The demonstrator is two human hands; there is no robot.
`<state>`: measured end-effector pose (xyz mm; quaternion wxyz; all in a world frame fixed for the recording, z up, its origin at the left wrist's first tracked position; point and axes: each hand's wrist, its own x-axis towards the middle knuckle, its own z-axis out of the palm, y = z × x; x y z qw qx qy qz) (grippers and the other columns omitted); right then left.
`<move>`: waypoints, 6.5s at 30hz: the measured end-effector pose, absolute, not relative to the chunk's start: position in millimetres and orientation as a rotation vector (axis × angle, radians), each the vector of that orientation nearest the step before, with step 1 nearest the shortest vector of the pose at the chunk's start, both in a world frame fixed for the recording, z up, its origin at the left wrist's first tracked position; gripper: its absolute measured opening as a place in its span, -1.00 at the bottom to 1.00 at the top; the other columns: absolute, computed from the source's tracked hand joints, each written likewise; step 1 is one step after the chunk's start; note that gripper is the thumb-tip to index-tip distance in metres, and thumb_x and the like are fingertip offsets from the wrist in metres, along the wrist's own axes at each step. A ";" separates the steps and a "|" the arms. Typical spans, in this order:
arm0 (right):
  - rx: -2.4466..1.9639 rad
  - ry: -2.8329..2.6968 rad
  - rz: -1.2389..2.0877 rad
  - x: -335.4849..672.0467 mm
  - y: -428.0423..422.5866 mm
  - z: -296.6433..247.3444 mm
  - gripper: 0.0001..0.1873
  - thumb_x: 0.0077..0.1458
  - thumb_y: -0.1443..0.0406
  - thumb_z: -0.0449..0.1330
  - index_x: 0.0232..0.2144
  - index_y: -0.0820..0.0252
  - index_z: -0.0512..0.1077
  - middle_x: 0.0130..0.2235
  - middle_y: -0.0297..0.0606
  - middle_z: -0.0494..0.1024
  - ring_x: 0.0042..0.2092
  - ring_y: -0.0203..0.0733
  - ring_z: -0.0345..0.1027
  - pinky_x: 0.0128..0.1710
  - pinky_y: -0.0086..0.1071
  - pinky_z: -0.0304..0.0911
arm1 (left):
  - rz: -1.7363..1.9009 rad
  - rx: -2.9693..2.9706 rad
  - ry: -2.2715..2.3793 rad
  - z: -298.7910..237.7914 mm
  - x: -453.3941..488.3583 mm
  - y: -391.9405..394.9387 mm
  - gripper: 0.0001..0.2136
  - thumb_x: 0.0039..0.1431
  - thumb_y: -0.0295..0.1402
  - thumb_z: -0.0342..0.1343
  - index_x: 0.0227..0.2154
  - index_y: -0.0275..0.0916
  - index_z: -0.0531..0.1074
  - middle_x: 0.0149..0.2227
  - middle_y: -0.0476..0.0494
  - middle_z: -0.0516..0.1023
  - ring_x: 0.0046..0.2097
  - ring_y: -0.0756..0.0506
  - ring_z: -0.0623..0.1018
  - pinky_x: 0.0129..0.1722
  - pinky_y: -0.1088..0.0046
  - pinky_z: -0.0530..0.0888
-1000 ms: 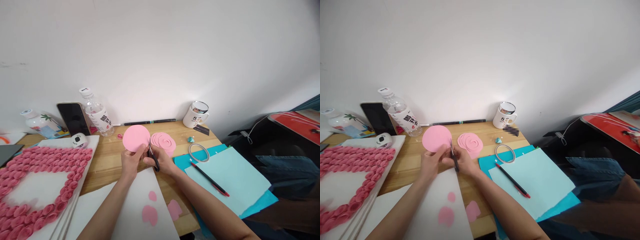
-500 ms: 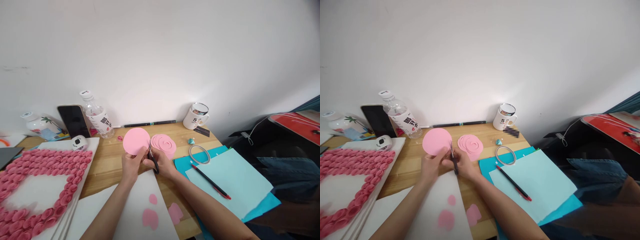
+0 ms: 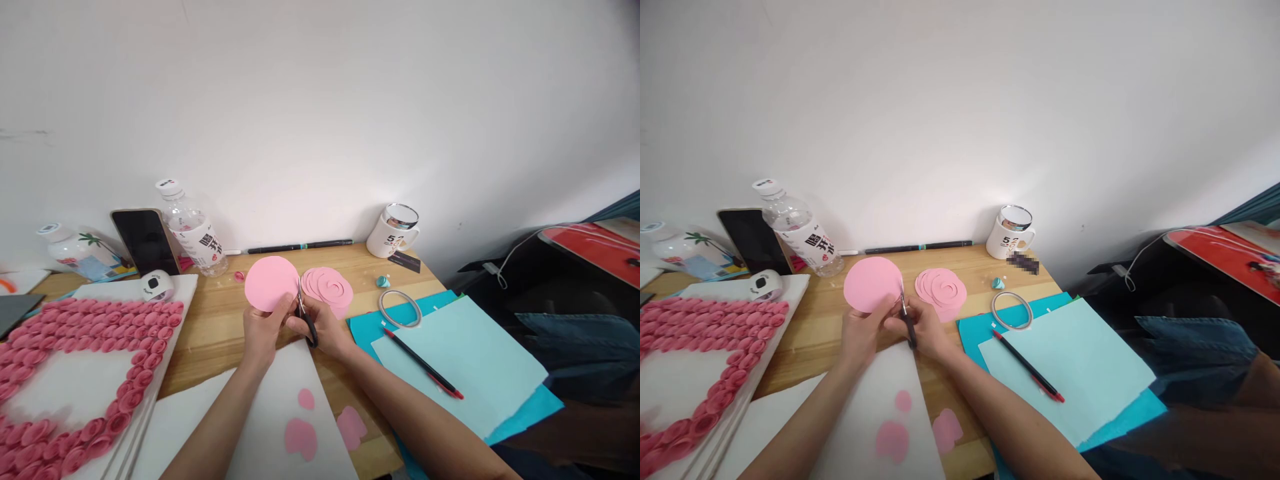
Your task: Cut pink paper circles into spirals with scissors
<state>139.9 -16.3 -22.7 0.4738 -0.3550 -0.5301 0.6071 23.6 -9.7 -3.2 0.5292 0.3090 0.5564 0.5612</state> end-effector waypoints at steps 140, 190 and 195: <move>-0.851 -1.161 1.564 139.9 -14.9 -20.7 -0.47 -0.32 0.05 0.41 -0.38 0.19 0.29 -0.51 -0.35 0.45 -0.42 -0.23 0.35 -0.40 -0.39 0.19 | 1.169 0.966 1.327 -1.5 13.3 -4.6 -0.73 -0.25 -0.23 0.30 -0.70 -0.37 0.43 -0.75 0.01 0.33 -0.68 0.08 0.27 -0.71 0.57 0.20; -0.791 -1.167 1.548 138.7 -14.9 -23.3 -0.58 -0.19 0.13 0.37 -0.40 0.16 0.24 -0.52 -0.38 0.42 -0.44 -0.25 0.33 -0.43 -0.42 0.17 | 1.159 1.019 1.255 -3.5 10.1 -3.8 -0.72 -0.16 -0.24 0.25 -0.74 -0.33 0.39 -0.77 0.03 0.32 -0.71 0.10 0.24 -0.73 0.57 0.17; -0.804 -1.172 1.541 139.0 -14.4 -24.3 -0.59 -0.18 0.13 0.36 -0.40 0.17 0.25 -0.59 -0.45 0.34 -0.52 -0.33 0.20 -0.48 -0.46 0.11 | 1.160 1.026 1.235 -2.6 9.0 -4.0 -0.74 -0.14 -0.25 0.24 -0.70 -0.35 0.42 -0.77 0.05 0.30 -0.70 0.11 0.22 -0.72 0.58 0.17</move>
